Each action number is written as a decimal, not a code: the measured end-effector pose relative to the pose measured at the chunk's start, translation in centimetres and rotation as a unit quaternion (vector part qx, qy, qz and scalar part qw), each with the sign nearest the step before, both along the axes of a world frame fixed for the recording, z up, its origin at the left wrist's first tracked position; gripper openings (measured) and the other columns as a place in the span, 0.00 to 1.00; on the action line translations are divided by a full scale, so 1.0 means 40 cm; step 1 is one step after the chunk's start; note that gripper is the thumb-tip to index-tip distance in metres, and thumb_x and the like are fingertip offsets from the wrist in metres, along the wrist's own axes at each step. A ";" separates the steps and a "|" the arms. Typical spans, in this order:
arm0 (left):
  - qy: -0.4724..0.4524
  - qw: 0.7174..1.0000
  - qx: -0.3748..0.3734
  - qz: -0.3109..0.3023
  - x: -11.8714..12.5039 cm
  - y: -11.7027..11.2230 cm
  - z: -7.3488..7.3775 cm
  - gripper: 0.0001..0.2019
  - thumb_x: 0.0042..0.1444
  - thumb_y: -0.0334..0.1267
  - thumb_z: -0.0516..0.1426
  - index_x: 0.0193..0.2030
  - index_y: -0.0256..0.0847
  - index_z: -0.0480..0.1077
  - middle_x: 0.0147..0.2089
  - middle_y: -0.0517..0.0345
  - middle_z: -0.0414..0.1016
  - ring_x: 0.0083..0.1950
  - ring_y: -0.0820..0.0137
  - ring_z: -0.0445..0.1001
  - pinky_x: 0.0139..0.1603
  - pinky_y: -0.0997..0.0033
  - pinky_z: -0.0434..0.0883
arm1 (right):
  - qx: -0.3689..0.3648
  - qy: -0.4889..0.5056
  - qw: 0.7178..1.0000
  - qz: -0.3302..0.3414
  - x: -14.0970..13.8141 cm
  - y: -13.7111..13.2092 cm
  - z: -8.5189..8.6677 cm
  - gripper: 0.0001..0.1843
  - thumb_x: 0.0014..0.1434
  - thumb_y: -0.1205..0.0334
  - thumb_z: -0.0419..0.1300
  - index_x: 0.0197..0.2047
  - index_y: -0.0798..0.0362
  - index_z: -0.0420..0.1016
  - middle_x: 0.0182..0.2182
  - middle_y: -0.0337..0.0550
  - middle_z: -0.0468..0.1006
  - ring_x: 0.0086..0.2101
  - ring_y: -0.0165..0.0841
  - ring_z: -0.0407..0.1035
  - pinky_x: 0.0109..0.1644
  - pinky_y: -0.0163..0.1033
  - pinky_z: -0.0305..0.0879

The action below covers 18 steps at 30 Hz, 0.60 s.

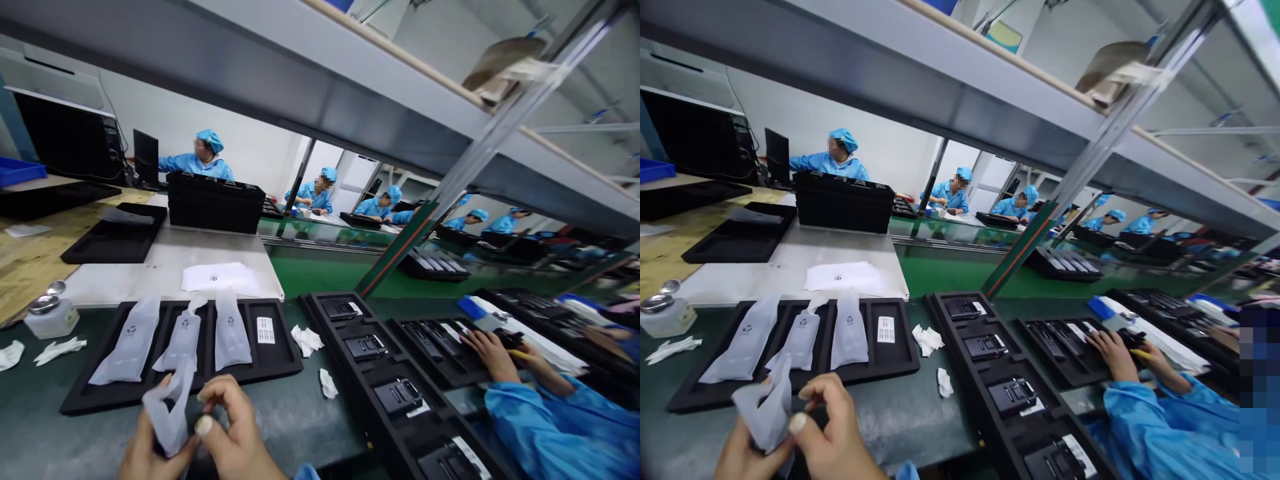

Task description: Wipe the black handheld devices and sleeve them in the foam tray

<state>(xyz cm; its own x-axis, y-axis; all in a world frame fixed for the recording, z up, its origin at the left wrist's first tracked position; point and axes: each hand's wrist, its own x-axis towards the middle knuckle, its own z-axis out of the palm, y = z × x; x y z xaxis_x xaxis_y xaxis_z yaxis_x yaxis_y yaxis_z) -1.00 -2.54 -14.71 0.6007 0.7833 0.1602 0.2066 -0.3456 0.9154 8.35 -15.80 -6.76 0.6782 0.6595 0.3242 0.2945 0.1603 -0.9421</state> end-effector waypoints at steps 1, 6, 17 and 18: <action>0.020 1.000 -0.015 0.009 0.025 0.001 0.017 0.48 0.36 0.64 0.65 0.60 0.36 0.64 0.44 0.46 0.79 0.48 0.46 0.78 0.46 0.52 0.78 | -0.018 -0.001 1.000 -0.014 0.000 -0.016 -0.057 0.27 0.57 0.45 0.62 0.54 0.52 0.71 0.48 0.49 0.72 0.44 0.37 0.69 0.51 0.41 0.66; -0.009 0.990 -0.086 -0.112 0.182 -0.051 0.118 0.46 0.50 0.57 0.62 0.70 0.39 0.51 0.60 0.42 0.73 0.60 0.51 0.73 0.56 0.55 0.73 | -0.089 0.054 0.991 -0.089 0.020 -0.079 -0.246 0.49 0.49 0.35 0.67 0.68 0.51 0.62 0.56 0.56 0.72 0.52 0.48 0.70 0.57 0.49 0.67; -0.004 0.992 0.097 -0.082 0.194 0.124 0.109 0.28 0.58 0.57 0.57 0.59 0.43 0.70 0.60 0.47 0.70 0.57 0.53 0.74 0.60 0.48 0.71 | -0.161 0.255 0.944 -0.133 0.359 -0.137 -0.122 0.30 0.50 0.39 0.56 0.46 0.55 0.62 0.26 0.40 0.73 0.18 0.31 0.69 0.20 0.33 0.64; 0.001 0.990 0.132 -0.051 0.171 0.163 0.106 0.26 0.58 0.57 0.57 0.56 0.42 0.72 0.57 0.48 0.72 0.56 0.53 0.74 0.60 0.48 0.72 | -0.186 0.244 0.942 -0.139 0.379 -0.137 -0.127 0.29 0.50 0.41 0.56 0.45 0.56 0.62 0.24 0.40 0.73 0.16 0.32 0.67 0.17 0.33 0.61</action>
